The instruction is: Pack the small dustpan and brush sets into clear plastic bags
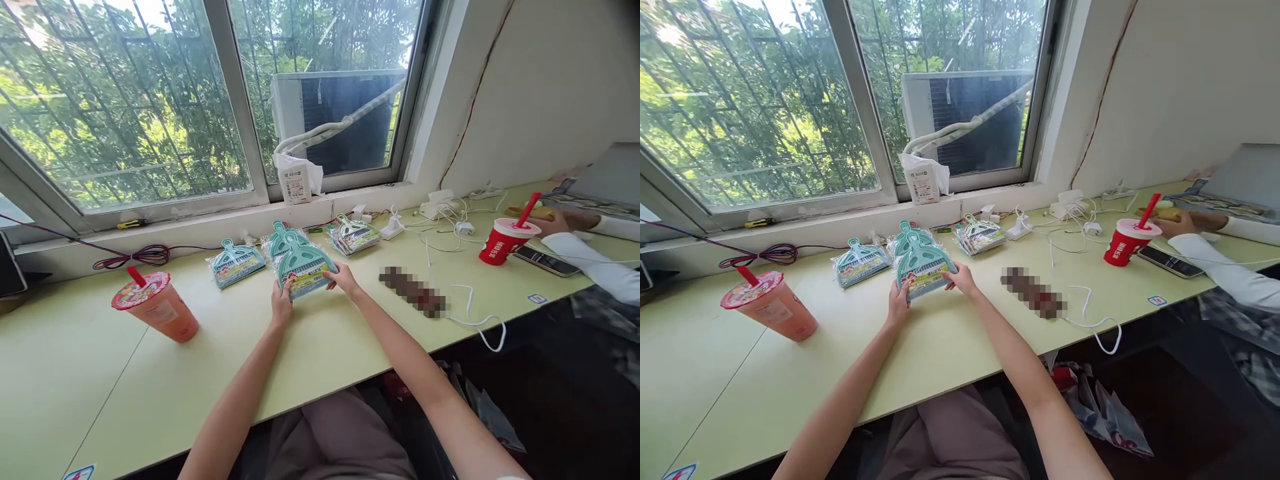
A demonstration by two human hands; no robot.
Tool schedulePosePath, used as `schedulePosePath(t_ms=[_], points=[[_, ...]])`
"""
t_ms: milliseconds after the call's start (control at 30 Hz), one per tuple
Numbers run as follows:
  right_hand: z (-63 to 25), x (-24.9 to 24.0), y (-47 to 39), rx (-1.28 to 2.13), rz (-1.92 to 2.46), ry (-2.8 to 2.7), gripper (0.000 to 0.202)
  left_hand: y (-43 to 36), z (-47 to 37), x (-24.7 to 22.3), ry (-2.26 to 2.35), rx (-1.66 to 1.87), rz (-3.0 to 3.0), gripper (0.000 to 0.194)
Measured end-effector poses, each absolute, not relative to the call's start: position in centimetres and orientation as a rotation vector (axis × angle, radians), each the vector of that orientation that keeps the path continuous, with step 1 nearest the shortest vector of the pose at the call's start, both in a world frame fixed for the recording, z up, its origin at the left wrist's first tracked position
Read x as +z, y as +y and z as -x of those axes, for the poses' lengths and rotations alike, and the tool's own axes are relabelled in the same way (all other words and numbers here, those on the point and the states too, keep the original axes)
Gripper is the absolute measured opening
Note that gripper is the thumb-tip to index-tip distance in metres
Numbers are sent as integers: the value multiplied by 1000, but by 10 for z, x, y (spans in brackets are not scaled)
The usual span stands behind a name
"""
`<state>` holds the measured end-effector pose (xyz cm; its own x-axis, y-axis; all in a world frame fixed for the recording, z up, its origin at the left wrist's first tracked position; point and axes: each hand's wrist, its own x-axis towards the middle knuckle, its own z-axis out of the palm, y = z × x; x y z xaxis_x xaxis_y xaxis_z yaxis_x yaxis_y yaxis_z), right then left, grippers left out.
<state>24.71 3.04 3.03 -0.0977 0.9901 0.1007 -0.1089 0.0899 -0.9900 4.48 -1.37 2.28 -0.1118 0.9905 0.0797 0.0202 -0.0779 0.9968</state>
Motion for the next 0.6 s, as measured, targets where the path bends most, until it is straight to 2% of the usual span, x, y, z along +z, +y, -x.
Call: schedulePosePath(t_ms=[167,400,600], points=[[-251,33,32,1291,985,-1152,32,-15,-52,26,1316,1442,-1240,25],[-235,32,15,1603,659,-1172,30,-20,-46,37,1239,1588,-1154,25],[-213,32,6,1537,865,-1076,9,-26,-57,37,1188,1514,-1199,38]])
